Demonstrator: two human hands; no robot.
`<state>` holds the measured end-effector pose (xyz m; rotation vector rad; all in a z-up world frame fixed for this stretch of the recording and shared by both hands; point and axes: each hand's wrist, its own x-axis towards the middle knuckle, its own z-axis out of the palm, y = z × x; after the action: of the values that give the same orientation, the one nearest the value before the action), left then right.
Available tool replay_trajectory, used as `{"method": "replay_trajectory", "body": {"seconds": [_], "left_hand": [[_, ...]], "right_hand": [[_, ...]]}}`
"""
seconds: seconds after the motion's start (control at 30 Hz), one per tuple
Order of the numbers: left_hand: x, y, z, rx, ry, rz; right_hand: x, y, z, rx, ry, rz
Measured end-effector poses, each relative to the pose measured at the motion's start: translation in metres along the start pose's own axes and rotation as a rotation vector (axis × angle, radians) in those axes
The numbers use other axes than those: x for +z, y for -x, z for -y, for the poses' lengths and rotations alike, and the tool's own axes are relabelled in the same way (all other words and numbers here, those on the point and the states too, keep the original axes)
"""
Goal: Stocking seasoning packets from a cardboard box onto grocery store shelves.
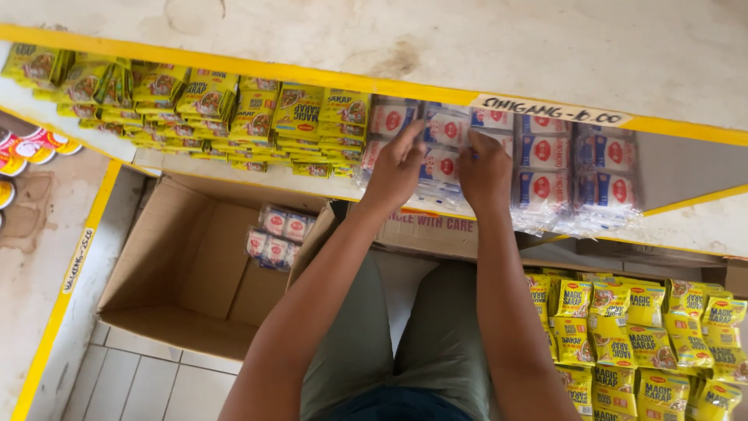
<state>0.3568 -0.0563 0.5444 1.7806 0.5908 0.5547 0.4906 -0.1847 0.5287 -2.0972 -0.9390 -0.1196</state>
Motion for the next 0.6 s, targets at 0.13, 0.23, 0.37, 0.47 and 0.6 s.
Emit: {"method": "replay_trajectory", "body": {"seconds": [0.13,0.23,0.37,0.47,0.6], "left_hand": [[-0.030,0.029,0.036,0.194,0.360,-0.024],[-0.066,0.066,0.037,-0.050,0.599,-0.073],[-0.118,0.115,0.054,-0.172,0.832,-0.210],[-0.153,0.144,0.090,-0.167,0.946,-0.349],[-0.184,0.190,0.159,-0.215,1.053,-0.574]], "right_hand": [[-0.007,0.006,0.007,-0.014,-0.064,-0.083],[-0.011,0.010,0.013,0.024,-0.092,-0.068],[-0.017,0.014,0.024,-0.025,-0.062,-0.084],[-0.019,0.026,0.059,-0.050,-0.133,-0.037],[0.004,0.058,0.112,-0.046,-0.286,0.130]]}}
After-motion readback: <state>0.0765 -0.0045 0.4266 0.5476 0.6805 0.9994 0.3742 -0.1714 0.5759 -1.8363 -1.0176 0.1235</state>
